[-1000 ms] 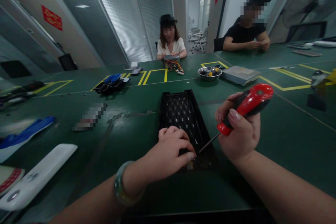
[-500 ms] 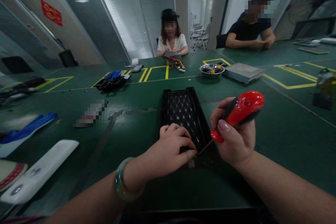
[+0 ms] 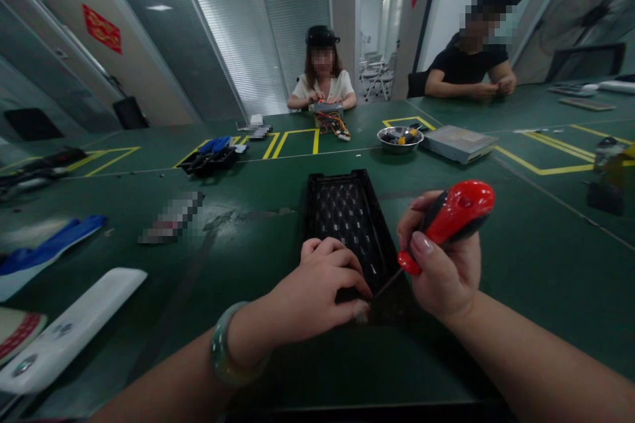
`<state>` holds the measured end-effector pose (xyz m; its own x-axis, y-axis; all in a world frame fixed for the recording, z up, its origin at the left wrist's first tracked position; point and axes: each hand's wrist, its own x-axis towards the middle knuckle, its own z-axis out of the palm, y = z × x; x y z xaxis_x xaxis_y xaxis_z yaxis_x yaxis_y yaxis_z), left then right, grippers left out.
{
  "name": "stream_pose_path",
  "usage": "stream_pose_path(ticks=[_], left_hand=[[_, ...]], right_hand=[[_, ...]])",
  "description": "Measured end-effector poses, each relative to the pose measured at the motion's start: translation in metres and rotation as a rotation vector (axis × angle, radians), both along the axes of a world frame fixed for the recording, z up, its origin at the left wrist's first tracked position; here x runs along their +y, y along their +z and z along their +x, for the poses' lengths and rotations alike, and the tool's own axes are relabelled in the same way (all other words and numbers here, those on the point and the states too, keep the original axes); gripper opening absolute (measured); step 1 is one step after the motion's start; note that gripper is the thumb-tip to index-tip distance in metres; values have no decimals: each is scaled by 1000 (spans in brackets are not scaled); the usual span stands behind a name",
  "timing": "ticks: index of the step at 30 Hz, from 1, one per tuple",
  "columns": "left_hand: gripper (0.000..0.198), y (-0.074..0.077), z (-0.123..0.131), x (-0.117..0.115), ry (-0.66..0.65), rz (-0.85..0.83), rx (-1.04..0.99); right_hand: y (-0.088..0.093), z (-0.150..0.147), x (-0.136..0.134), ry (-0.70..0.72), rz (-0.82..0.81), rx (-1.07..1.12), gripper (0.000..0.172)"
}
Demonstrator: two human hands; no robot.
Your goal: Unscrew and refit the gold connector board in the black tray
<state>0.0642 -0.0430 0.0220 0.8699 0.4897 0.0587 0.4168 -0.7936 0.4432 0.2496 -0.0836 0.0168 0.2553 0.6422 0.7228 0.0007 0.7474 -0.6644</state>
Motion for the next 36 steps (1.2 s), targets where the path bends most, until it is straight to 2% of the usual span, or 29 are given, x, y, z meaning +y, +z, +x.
stream_pose_path(ticks=[5,13,18,20,24,27,29,32,36], left_hand=[[11,-1,0,0,-5,-1,-10],[11,-1,-2,-2,-2,-26,-69],[15,-6,-3,-2,-7,-2,-124],[17,-8,-4,-2,2,14,-142],[20,-11,-6,-2,-14,31,-167],[19,-12,-8,1,-44,51,-183],[20,-17,-8,4,-67,63,-186],[19,-30,-6,10,-78,93,-191],[17,-48,-1,17,-97,140,-204]], right_hand=[[-1,-1,-1,-20,8,36,23],[-3,0,-11,81,-87,-25,25],[-3,4,-10,199,-194,-151,46],[-3,6,-8,229,-204,-191,50],[-8,12,-5,159,-213,-223,40],[-11,13,-4,153,-257,-182,51],[-10,9,-5,152,-298,-85,61],[-3,0,-10,133,-359,41,59],[9,-8,-13,159,-289,-17,54]])
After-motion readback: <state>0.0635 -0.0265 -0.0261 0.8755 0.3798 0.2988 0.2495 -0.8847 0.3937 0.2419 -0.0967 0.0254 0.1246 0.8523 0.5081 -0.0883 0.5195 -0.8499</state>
